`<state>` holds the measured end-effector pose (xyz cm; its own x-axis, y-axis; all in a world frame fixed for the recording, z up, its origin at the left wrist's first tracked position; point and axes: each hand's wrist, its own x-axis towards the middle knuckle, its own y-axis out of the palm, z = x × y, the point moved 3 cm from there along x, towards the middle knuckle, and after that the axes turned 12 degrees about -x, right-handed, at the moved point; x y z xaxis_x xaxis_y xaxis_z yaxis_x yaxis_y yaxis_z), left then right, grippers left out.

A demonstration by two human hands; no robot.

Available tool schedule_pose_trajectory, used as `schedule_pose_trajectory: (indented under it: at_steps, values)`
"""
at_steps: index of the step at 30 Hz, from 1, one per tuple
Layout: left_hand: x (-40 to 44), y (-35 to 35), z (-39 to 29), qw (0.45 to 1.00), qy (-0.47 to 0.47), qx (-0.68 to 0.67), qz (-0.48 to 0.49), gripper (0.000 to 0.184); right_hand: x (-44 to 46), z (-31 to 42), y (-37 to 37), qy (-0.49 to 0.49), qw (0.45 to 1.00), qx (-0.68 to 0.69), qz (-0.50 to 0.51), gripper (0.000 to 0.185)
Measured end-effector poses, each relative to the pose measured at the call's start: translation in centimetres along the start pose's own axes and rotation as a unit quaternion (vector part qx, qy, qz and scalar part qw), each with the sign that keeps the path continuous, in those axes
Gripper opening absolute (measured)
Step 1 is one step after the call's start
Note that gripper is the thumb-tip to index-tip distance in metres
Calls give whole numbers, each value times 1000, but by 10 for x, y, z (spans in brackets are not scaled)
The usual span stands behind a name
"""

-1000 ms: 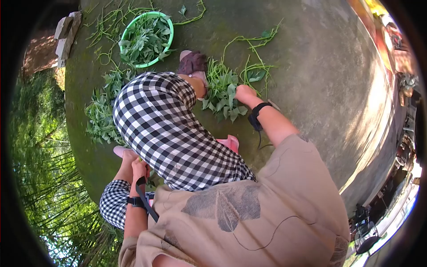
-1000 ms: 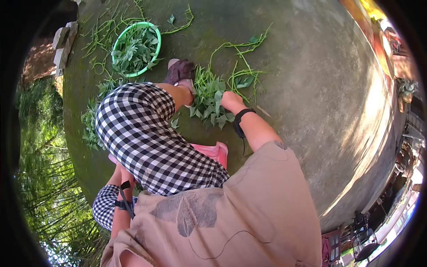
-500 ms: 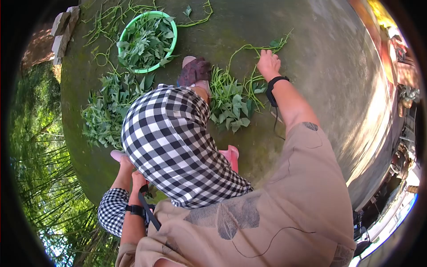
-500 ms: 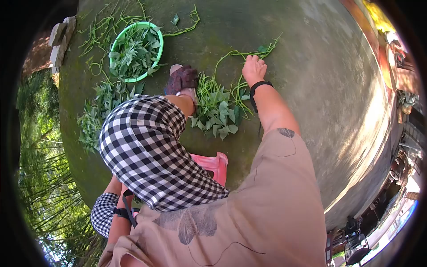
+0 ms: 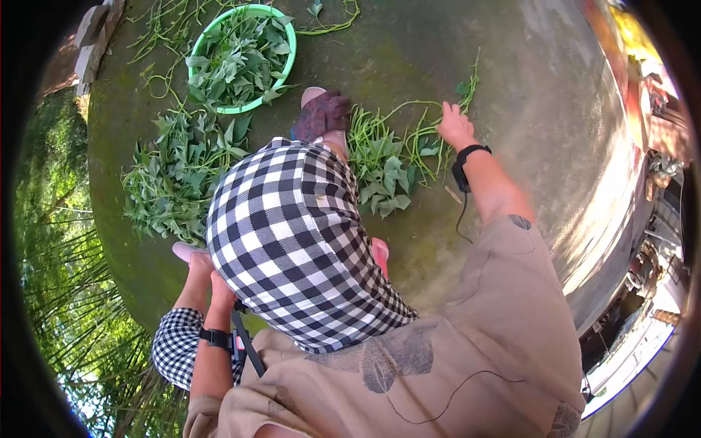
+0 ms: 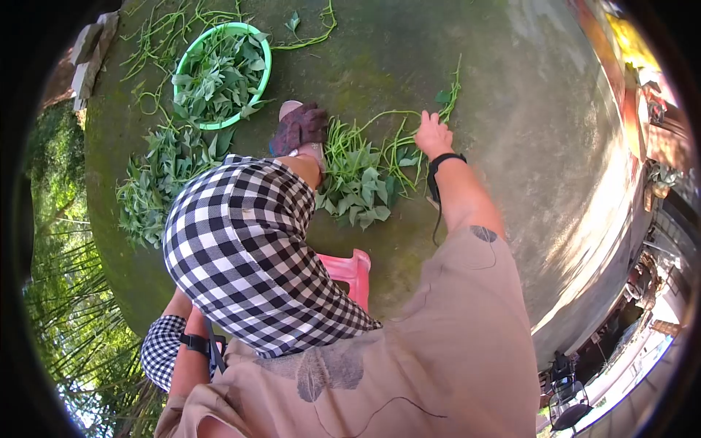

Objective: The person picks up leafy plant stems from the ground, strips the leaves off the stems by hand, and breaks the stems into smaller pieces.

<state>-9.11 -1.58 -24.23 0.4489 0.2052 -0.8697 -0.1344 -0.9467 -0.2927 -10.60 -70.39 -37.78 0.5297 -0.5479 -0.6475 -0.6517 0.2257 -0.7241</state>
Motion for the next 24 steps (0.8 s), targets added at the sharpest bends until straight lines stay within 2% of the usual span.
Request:
schedule_pose_trajectory:
  at_steps: [3,6,7,10,11,17,21,24]
  values:
    - [1,5,6,1000,-4,-1,5,14,-40,4,-2,29,999,19,7,69]
    - [3,11,12,1000,-7,-6,9,14,-30,-1,37,59,998,-33,2,64]
    - [3,10,14,1000,-8,-8,9,14,-27,-1,51,77,996,-29,-23,56]
    - [-1,8,16,1000,-6,-9,5,14,-18,6,68,137,989,46,26,49]
    - [-2,7,16,1000,-5,-11,3,14,-14,8,71,155,985,75,13,41]
    - [1,6,18,1000,-6,-17,1,15,-34,5,46,147,988,19,-35,33]
    - [2,6,19,1000,-8,-20,2,15,-45,-13,50,179,978,94,-43,30]
    - [6,7,19,1000,-9,-22,5,15,-51,-26,61,180,972,150,11,29]
